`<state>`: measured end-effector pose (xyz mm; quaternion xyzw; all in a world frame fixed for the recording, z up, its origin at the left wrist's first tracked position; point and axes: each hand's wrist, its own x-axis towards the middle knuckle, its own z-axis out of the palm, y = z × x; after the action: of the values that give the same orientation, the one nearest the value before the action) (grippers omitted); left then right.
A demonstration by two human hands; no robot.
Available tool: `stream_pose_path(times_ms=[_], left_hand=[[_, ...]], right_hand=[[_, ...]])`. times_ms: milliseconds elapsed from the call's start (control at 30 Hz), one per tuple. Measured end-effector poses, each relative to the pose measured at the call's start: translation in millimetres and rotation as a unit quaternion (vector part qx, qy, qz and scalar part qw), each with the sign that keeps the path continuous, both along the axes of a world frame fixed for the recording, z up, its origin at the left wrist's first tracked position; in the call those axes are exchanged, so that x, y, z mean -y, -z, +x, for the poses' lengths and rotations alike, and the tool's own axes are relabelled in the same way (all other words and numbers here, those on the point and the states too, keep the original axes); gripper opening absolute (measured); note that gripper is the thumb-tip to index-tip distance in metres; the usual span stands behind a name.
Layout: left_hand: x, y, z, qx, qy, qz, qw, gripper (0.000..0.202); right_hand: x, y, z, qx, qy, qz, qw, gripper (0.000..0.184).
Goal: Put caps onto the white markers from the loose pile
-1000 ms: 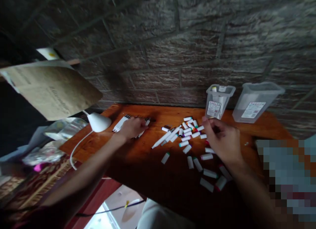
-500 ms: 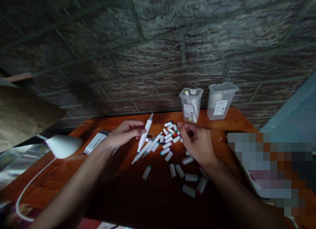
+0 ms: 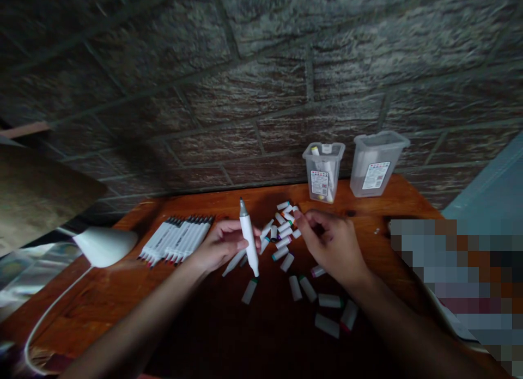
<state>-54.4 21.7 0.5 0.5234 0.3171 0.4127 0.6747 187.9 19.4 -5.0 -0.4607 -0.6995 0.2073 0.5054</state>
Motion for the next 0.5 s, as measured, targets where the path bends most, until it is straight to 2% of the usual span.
stream_pose_path(times_ms=[300,400,500], left_hand=[[13.6,-6.6,3.5,-0.001,0.055,-0.021,0.998,0.029],[12.2,-6.4,2.0,0.012,0.041,-0.029,0.999,0.028],[8.1,-4.8,2.0,0.03,-0.005,-0.018,0.999,0.026]], right_hand=[[6.0,-5.4,5.5,0.02,0.026,-0.02,0.999,0.037],[8.5,-7.0,7.3,0.021,0.027,-0.027,0.999,0.038],[8.9,-5.8,7.3,0.034,0.026,-0.026,0.999,0.037]])
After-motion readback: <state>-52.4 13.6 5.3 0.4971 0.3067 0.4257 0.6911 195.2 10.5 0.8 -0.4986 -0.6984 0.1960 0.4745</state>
